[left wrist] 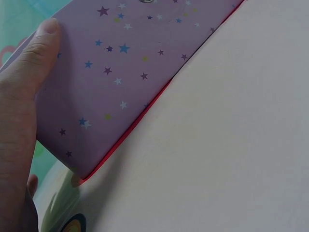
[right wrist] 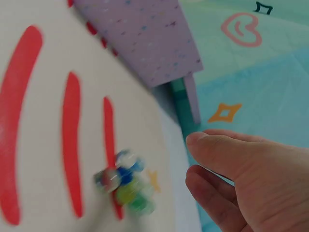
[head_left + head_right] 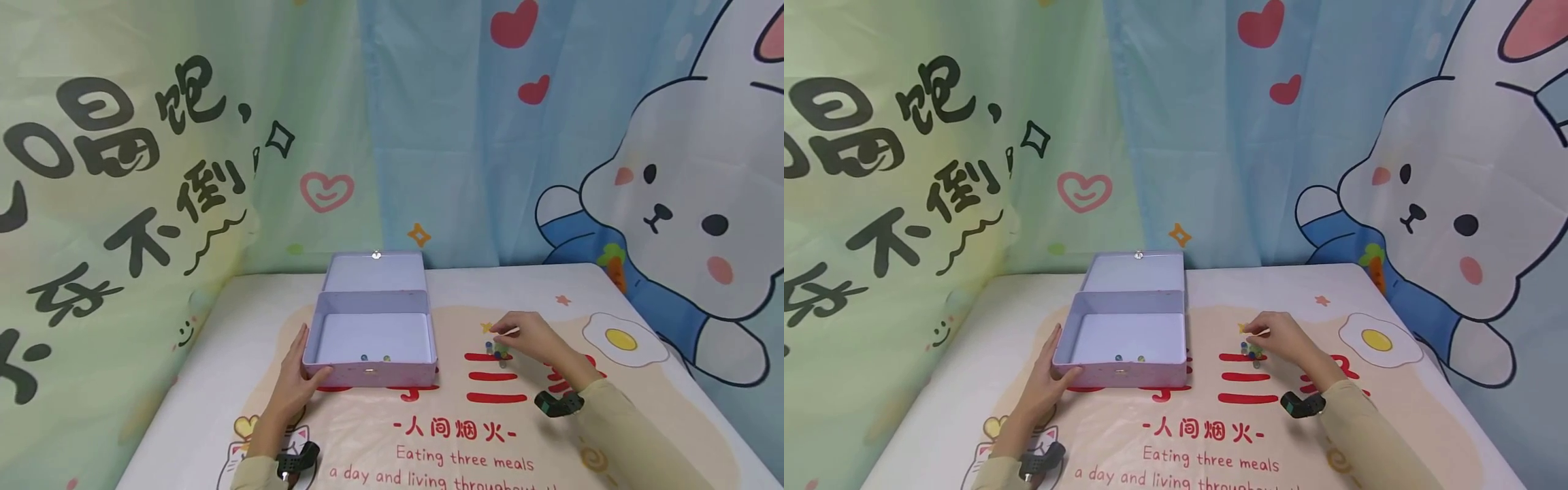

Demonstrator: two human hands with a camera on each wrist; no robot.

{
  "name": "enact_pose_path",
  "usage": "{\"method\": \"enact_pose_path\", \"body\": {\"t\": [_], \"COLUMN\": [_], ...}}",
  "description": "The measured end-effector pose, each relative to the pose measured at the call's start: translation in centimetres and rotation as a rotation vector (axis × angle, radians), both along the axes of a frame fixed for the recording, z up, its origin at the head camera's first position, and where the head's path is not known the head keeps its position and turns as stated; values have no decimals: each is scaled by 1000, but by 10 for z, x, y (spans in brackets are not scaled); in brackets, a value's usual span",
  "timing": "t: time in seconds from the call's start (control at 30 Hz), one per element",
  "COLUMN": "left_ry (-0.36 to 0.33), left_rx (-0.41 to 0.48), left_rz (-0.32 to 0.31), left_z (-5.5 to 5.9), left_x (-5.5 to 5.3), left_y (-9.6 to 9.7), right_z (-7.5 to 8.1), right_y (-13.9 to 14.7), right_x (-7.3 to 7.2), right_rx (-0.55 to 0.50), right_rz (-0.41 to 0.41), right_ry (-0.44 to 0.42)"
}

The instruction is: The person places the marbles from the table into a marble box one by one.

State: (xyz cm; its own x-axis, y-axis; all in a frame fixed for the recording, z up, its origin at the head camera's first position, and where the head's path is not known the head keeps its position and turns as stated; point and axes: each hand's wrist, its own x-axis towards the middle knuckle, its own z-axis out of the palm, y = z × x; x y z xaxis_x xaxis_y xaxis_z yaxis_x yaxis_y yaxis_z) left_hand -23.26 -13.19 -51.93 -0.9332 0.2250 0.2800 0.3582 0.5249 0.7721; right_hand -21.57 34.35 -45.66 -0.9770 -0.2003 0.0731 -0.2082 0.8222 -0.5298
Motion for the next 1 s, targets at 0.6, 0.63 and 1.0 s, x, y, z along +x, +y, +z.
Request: {"method": "enact_pose_path", "body": {"t": [0.6,0.63,1.0], "left_ry": [-13,-13,-14], "left_rx": [-13,-11,-9], "left_rz": [-1,0,3], "left_z": [0,0,-2], "left_x": [-2,-1,-1], "left_y": [-2,-2,-1], "right_z": [-23,-24,-28], "right_y": [12,11,9], "right_x": [18,18,17], "right_rx": [-4,-3,20], "right_rz": [-69,-74,-104], "right_ry": [-88,-90,-105]}}
